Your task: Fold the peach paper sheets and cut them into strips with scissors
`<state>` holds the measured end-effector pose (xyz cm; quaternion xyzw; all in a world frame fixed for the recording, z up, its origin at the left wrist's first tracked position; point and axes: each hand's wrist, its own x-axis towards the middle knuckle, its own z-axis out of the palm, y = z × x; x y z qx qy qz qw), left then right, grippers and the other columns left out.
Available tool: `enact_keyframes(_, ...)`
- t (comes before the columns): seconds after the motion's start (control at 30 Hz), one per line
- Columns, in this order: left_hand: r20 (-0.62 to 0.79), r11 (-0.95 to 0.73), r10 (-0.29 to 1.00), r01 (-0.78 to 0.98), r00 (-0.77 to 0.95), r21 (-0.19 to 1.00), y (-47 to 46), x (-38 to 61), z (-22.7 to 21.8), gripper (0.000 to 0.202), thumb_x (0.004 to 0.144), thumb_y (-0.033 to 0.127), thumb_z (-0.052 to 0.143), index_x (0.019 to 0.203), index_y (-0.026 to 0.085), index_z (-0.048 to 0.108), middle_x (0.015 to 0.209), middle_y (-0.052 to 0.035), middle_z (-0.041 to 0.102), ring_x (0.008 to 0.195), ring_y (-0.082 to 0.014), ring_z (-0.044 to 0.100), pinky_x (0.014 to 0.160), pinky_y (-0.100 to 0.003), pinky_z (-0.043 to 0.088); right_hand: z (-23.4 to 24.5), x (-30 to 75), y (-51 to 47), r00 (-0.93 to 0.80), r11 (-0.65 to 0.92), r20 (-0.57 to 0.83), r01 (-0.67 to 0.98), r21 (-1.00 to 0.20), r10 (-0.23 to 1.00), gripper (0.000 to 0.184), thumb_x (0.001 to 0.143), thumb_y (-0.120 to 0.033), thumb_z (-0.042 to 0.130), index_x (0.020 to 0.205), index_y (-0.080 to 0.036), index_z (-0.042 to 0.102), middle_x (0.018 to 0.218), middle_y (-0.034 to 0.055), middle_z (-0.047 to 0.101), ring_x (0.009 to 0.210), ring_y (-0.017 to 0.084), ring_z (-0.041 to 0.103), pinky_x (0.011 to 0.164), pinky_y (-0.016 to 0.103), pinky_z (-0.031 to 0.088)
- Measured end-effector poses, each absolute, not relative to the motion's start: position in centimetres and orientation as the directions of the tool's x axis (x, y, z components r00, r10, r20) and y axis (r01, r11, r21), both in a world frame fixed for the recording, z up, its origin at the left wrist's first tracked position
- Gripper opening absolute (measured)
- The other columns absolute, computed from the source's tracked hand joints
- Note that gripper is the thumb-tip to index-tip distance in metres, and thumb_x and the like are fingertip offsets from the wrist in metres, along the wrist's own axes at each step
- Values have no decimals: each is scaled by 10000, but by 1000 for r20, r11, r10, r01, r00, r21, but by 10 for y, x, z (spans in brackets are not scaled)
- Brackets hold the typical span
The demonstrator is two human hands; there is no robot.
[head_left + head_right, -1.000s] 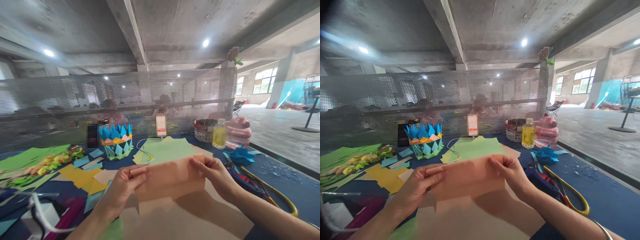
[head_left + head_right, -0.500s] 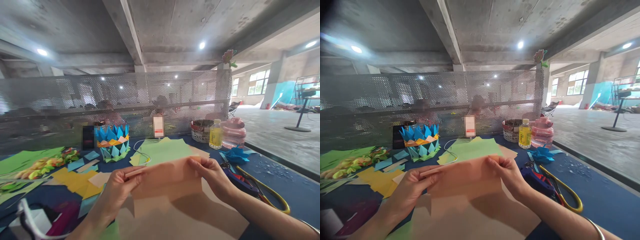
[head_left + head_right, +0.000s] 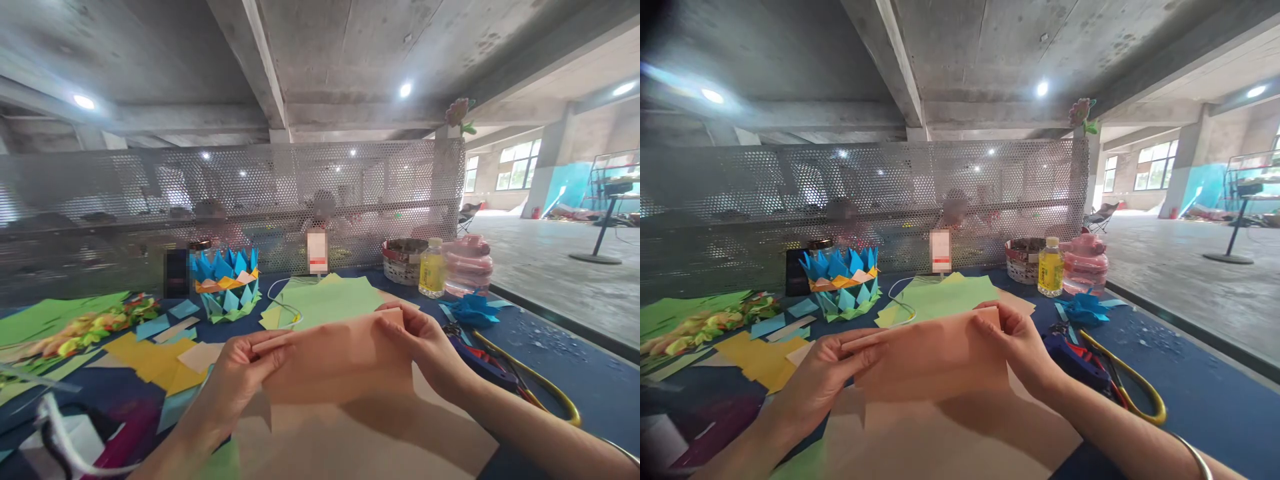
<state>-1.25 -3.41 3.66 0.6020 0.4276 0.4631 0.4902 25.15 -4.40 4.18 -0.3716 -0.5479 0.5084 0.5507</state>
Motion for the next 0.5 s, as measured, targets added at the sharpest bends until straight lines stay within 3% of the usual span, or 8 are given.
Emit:
enact_keyframes(0.17,143,-158,971,65,193,985,-32,-14,34,385,678,382,745,1041,260,710,1019,-27,728,966,-228,633,718,-226,478,40,253,-40,-102,252,263,-109,-961,959,313,731,-460,708,746,-161,618,686,-1,615,611,96,533,551,188,404)
enact_keyframes(0.33,186,-200,968,76,166,977,-35,-12,37,353,657,363,750,987,237,735,957,-32,742,874,-217,651,671,-229,481,41,254,-40,-112,258,269,-108,-960,957,314,730,-478,700,794,-173,656,744,25,651,681,141,580,622,233,450)
enact_keyframes(0.5,272,-284,955,98,116,954,-38,-12,40,254,684,305,702,921,230,756,939,-27,746,899,-209,657,732,-231,489,43,253,-41,-65,298,300,-35,-954,952,321,695,-488,718,755,-174,685,727,35,658,651,147,567,604,239,452)
